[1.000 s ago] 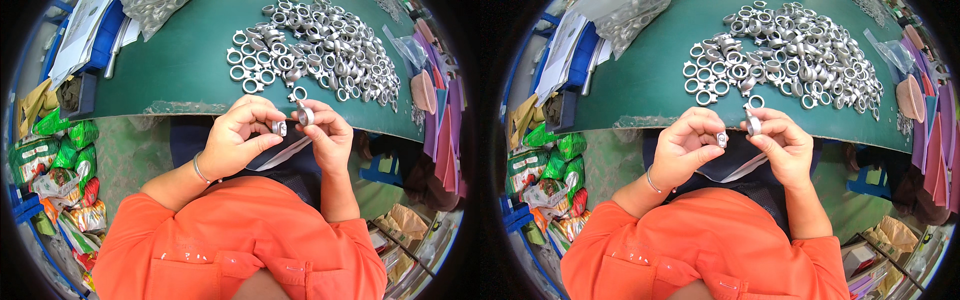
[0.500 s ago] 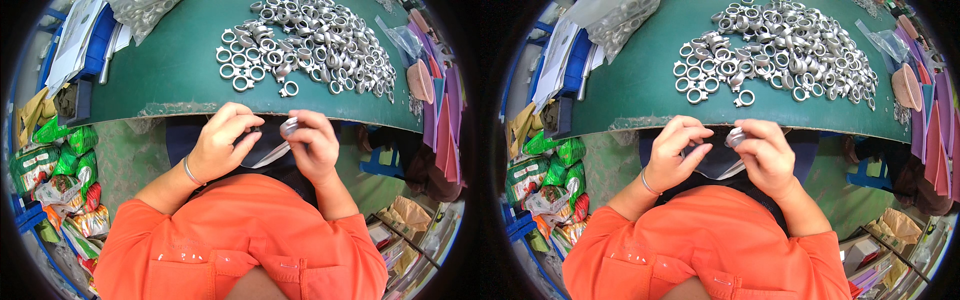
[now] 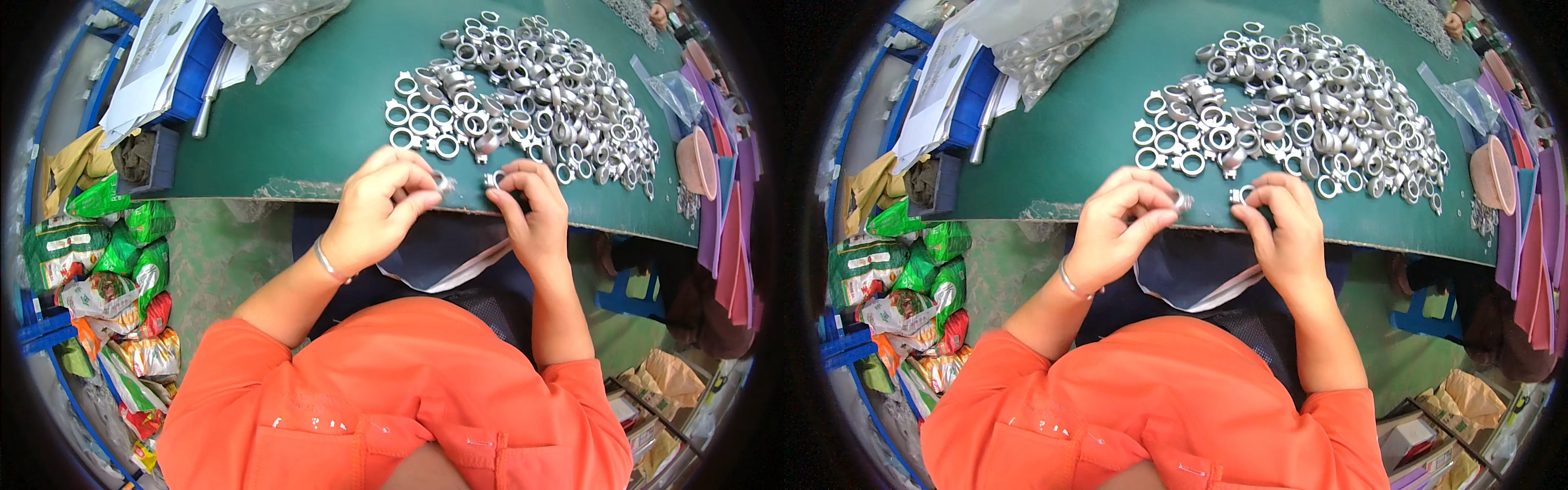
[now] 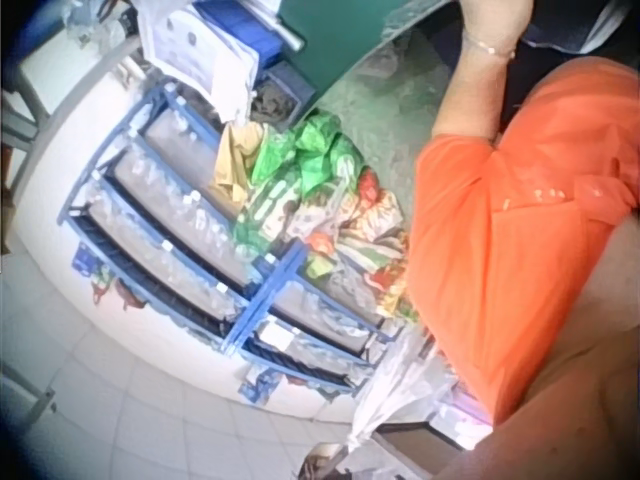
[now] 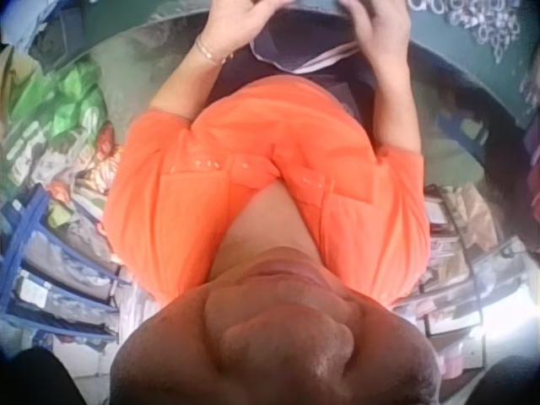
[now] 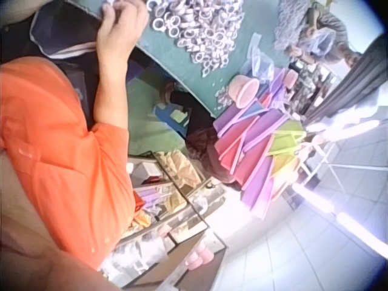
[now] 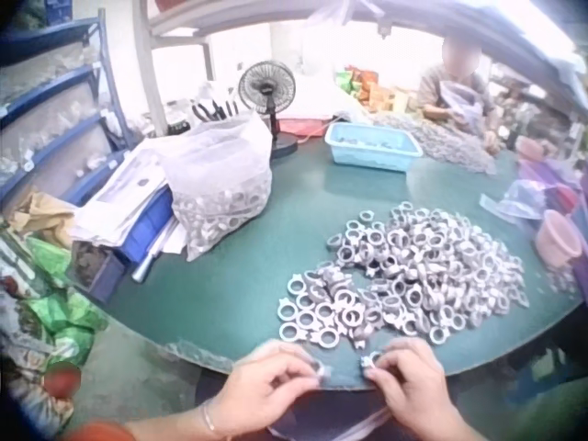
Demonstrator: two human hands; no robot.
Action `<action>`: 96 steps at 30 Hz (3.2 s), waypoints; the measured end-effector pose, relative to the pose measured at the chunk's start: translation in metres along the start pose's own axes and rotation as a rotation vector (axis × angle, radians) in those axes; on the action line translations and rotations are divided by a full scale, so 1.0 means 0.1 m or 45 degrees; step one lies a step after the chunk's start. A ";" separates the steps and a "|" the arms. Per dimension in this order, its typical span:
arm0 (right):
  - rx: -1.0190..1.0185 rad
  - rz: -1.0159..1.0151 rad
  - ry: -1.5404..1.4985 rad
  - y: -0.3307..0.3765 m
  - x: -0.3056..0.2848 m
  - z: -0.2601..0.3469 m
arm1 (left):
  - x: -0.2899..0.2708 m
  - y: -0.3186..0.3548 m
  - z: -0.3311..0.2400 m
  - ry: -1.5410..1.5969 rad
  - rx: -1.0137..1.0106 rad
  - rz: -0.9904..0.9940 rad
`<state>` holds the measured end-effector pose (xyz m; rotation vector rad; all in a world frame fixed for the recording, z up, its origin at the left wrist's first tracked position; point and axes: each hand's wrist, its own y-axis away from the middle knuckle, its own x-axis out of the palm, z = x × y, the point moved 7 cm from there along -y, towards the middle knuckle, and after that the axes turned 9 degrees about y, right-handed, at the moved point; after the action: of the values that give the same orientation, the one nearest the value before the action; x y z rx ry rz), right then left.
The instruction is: The person picks up metal ring-like parts from a pile on a green table, fits them together by hand to check their alignment, and places them into a clear plastic bag.
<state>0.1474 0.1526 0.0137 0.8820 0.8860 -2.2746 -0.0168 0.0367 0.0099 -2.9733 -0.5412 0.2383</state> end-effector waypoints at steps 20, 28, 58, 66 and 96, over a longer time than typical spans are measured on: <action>-0.207 0.137 -0.397 0.22 0.09 0.42 | 0.16 0.27 -0.05 -0.002 0.110 0.206; -0.191 -0.066 0.224 -0.05 0.14 0.25 | -0.10 -0.19 -0.17 -0.721 0.397 -0.192; -0.030 -0.310 0.097 -0.25 0.01 0.08 | 0.03 -0.18 -0.19 -0.561 0.442 -0.279; 0.362 -0.200 -1.044 -0.10 0.04 -0.24 | 0.03 -0.19 -0.12 -0.682 0.492 -0.229; -0.176 -0.038 0.264 -0.11 0.04 0.09 | 0.12 -0.17 -0.13 -0.695 0.645 -0.186</action>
<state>0.1340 0.1525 0.0201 1.0612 1.1390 -2.1442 -0.0091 0.0560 0.0231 -2.3465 -0.6278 1.0172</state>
